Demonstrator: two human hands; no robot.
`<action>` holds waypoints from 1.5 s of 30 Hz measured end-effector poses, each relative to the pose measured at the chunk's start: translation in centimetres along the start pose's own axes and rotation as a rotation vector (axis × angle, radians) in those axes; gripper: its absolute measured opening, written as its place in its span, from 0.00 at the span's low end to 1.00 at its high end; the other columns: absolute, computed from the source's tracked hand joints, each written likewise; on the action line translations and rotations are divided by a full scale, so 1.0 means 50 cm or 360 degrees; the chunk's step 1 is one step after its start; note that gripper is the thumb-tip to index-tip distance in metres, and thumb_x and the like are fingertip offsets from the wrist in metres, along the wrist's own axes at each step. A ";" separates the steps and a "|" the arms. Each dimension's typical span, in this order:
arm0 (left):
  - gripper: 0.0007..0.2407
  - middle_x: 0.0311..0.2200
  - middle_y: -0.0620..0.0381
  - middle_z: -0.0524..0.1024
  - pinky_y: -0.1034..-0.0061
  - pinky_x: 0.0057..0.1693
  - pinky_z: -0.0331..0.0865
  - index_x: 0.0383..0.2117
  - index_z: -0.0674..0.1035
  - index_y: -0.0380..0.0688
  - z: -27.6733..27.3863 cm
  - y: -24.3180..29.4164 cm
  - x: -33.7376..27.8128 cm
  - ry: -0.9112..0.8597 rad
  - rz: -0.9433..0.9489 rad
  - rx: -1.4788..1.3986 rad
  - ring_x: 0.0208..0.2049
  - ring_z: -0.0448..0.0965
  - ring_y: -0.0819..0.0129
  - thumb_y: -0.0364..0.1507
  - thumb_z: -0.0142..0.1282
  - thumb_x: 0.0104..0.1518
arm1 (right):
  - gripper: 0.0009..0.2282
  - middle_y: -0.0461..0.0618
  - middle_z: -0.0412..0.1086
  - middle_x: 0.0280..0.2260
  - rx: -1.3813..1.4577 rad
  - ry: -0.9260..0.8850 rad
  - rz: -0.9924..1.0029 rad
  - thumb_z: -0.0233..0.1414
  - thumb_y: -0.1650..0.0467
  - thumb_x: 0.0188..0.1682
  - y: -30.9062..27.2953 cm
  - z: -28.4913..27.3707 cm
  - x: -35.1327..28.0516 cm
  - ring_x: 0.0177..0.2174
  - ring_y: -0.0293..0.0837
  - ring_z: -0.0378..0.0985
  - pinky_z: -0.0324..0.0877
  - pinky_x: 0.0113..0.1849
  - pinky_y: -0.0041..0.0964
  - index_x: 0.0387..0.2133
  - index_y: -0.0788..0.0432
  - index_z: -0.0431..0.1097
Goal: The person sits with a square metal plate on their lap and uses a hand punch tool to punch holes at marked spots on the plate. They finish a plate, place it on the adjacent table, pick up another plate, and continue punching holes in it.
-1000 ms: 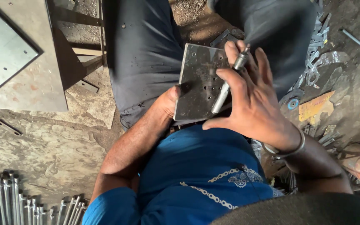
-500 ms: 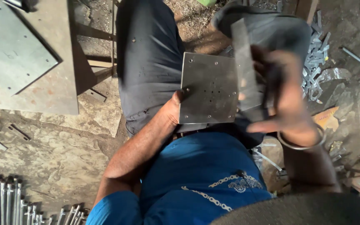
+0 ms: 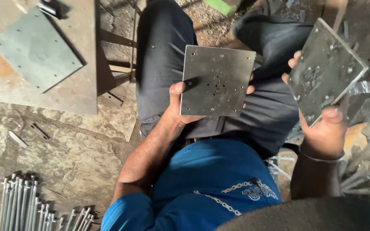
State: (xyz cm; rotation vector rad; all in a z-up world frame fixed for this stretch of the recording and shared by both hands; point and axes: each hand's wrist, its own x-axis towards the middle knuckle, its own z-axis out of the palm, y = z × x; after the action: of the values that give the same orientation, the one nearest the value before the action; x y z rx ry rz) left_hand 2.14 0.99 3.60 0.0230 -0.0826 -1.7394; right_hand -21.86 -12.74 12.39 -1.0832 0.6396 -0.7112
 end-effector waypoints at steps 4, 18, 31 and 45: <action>0.51 0.71 0.38 0.56 0.41 0.71 0.57 0.73 0.55 0.42 -0.029 0.014 -0.024 -0.0082 0.0096 0.0079 0.69 0.57 0.36 0.55 0.67 0.45 | 0.43 0.60 0.61 0.61 0.0114 -0.0088 0.0000 0.72 0.62 0.44 0.017 -0.026 0.003 0.60 0.53 0.67 0.68 0.62 0.50 0.68 0.67 0.54; 0.47 0.73 0.42 0.53 0.36 0.71 0.58 0.74 0.54 0.50 -0.014 0.066 -0.028 -0.0421 0.0173 -0.0291 0.70 0.60 0.34 0.69 0.37 0.52 | 0.43 0.62 0.62 0.62 0.0118 -0.0081 0.0071 0.70 0.62 0.43 0.048 -0.040 0.004 0.61 0.56 0.67 0.67 0.62 0.55 0.69 0.67 0.55; 0.36 0.56 0.44 0.76 0.59 0.57 0.74 0.61 0.75 0.38 -0.143 0.153 -0.049 0.0447 -0.0612 0.0229 0.55 0.77 0.58 0.59 0.38 0.64 | 0.43 0.61 0.59 0.63 0.0157 -0.0173 0.0049 0.68 0.60 0.44 0.086 -0.083 0.003 0.62 0.54 0.63 0.63 0.64 0.51 0.69 0.66 0.53; 0.33 0.48 0.46 0.80 0.64 0.55 0.74 0.54 0.79 0.36 -0.158 0.097 -0.032 0.0492 -0.0801 0.0032 0.48 0.78 0.62 0.57 0.41 0.63 | 0.45 0.60 0.57 0.65 0.0130 -0.0173 0.0131 0.66 0.56 0.48 0.093 -0.105 -0.018 0.63 0.53 0.62 0.63 0.63 0.52 0.73 0.62 0.48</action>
State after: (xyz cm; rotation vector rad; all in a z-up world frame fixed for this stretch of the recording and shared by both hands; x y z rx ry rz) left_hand 7.65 1.41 -3.99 0.3523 0.1456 -2.2146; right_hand -25.50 -13.59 6.37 -1.0072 0.5544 -0.5982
